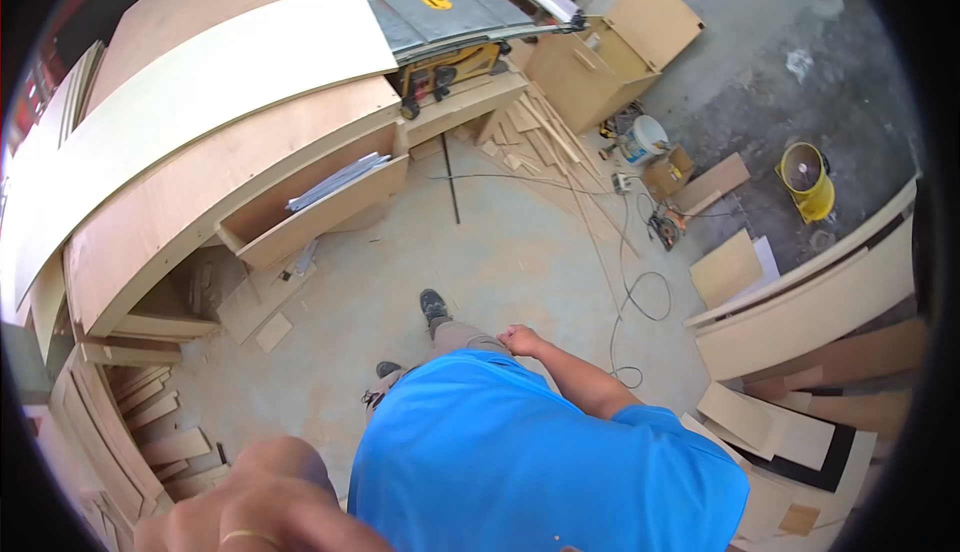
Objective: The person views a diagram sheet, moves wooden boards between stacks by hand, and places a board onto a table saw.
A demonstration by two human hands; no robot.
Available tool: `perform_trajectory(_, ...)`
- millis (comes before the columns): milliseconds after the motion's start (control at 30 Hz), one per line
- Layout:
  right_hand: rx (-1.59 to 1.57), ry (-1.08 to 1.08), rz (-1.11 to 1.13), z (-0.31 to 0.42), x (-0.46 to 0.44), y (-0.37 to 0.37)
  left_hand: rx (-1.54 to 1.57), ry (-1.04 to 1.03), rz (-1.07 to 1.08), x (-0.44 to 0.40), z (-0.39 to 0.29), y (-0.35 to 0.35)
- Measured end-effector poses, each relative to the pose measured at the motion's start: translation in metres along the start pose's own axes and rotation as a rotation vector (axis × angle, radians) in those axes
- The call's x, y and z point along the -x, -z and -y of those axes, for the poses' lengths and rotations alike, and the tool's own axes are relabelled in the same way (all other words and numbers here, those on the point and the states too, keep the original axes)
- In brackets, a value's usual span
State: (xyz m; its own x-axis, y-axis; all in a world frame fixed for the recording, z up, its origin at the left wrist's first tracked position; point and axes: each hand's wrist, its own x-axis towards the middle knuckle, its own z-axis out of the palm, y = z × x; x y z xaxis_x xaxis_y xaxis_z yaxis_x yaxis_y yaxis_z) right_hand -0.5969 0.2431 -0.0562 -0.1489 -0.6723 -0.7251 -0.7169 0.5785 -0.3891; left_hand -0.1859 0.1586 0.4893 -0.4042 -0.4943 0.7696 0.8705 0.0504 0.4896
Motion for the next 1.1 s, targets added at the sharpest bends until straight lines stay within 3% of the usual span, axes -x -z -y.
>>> perform_trajectory(100,0.062,0.04,0.029,0.003,0.008,-0.002,0.0,-0.112,-0.069,0.015,-0.007,-0.007)
perform_trajectory(267,0.162,0.072,0.007,0.004,0.019,-0.011,-0.143,-0.465,-0.223,0.069,-0.033,0.02)
perform_trajectory(333,0.191,0.076,0.029,0.009,0.023,-0.011,-0.328,-0.448,-0.48,0.103,-0.038,0.052)
perform_trajectory(400,0.174,0.08,0.025,0.012,0.023,-0.015,-0.343,-0.191,-0.73,0.116,-0.011,0.093)
perform_trajectory(433,0.163,0.084,0.023,0.013,0.021,-0.017,-0.512,0.048,-0.974,0.136,0.002,0.118)
perform_trajectory(500,0.188,0.085,0.022,0.016,0.021,-0.017,-0.671,0.399,-1.262,0.171,0.049,0.159)
perform_trajectory(533,0.197,0.086,0.018,0.017,0.019,-0.017,-0.811,0.539,-1.247,0.203,0.076,0.175)
perform_trajectory(667,0.143,0.071,0.023,0.019,0.012,-0.004,-0.759,0.968,-1.042,0.249,0.148,0.169)
perform_trajectory(800,0.088,0.044,0.007,0.002,-0.003,0.0,-0.678,1.13,-0.801,0.307,0.235,0.183)
perform_trajectory(867,0.045,0.02,-0.008,0.007,-0.016,0.015,-1.123,1.64,-0.246,0.281,0.247,0.176)
perform_trajectory(933,-0.01,-0.002,-0.03,0.004,-0.021,0.031,-1.194,1.785,0.122,0.285,0.264,0.18)
perform_trajectory(1100,-0.119,-0.038,-0.081,-0.028,-0.058,0.063,-1.054,1.815,0.059,0.271,0.298,0.197)
